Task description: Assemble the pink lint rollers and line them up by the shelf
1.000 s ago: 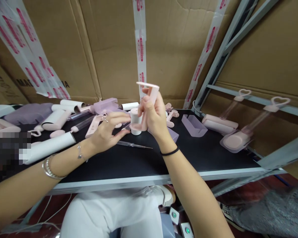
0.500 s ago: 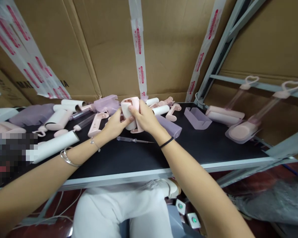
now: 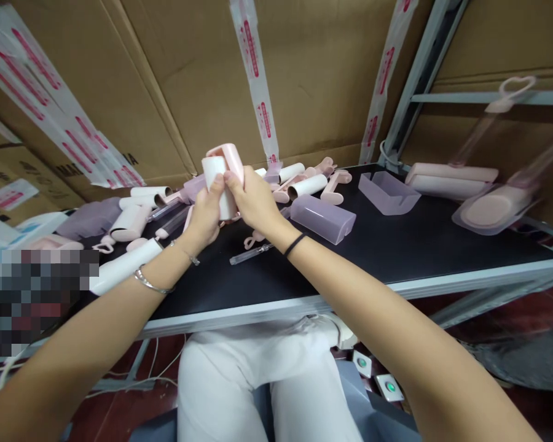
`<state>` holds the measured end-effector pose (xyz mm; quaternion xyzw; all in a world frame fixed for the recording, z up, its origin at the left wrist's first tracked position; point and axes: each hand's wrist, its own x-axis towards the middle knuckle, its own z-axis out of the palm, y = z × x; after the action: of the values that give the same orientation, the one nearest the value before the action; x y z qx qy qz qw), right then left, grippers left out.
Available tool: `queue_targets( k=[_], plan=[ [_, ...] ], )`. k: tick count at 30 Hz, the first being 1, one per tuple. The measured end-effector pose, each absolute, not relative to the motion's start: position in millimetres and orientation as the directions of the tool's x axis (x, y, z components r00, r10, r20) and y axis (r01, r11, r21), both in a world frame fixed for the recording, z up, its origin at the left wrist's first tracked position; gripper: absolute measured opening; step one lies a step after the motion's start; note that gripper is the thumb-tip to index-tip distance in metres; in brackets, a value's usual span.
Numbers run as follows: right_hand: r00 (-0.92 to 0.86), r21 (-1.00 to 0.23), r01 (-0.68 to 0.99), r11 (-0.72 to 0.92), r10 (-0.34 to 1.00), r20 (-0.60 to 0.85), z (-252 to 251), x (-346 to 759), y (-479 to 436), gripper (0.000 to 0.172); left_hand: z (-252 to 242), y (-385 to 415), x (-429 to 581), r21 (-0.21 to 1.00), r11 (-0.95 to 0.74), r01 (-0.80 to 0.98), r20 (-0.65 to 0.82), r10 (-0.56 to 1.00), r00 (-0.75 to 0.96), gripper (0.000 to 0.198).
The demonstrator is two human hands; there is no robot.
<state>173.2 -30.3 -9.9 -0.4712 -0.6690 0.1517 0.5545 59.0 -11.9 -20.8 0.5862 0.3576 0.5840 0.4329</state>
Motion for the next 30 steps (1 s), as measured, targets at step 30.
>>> queue_targets(
  k=[30],
  plan=[
    [-0.039,-0.552,0.65,0.523,0.748,0.663,-5.4,74.1,-9.2,0.039,14.8,0.1,-0.7,0.945,-0.29,-0.153,0.242,0.931,-0.273,0.047]
  ],
)
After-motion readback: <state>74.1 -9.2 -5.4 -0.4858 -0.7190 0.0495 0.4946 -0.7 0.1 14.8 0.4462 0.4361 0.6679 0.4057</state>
